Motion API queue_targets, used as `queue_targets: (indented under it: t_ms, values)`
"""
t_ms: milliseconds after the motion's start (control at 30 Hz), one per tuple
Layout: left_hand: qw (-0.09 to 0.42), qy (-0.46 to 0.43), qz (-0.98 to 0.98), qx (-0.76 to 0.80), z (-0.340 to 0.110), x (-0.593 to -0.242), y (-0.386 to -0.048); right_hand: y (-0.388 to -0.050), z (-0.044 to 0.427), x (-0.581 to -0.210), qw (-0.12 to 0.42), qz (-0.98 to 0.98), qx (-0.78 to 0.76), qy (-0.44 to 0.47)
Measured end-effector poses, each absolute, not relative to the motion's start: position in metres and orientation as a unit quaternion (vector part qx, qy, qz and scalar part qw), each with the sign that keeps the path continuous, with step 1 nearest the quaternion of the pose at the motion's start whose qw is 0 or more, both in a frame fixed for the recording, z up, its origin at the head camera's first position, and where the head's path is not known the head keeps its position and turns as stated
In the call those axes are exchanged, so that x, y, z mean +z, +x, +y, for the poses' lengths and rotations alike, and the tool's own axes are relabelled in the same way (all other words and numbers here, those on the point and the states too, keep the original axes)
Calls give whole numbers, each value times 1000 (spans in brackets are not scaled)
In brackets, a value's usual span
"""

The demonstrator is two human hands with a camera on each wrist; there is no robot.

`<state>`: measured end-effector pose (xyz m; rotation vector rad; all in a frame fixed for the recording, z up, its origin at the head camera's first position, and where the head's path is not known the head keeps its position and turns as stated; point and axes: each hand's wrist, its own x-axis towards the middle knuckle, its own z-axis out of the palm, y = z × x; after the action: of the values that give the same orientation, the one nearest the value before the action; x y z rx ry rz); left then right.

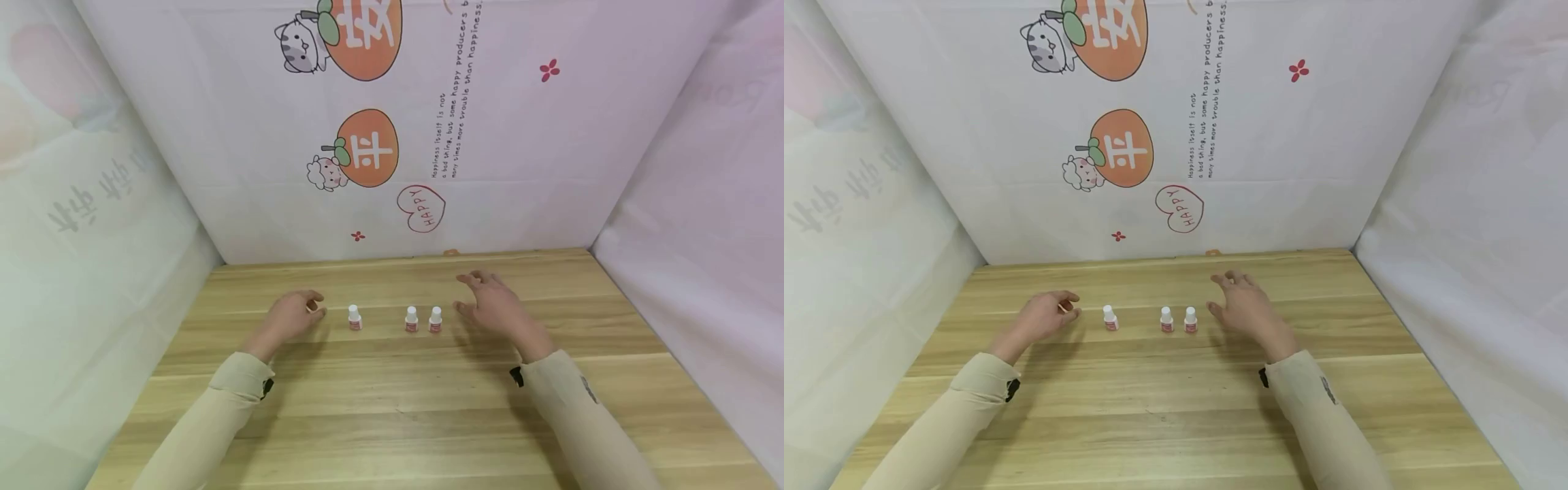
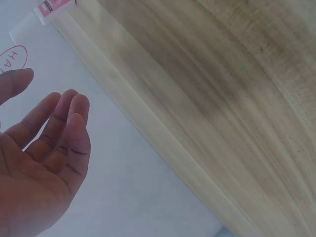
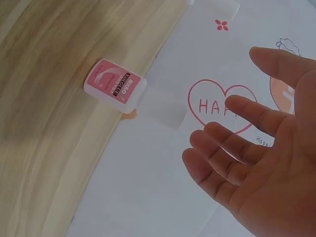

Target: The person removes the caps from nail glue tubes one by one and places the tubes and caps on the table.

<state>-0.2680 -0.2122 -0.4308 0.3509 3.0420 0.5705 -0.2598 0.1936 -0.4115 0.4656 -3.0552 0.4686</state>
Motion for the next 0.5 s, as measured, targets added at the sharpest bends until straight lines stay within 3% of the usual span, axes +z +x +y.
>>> queue_targets:
  t_ms: [500]
  values:
    - [19,107,966,234,-207,-435,-266,-253,186,-413,26,-973,151,172]
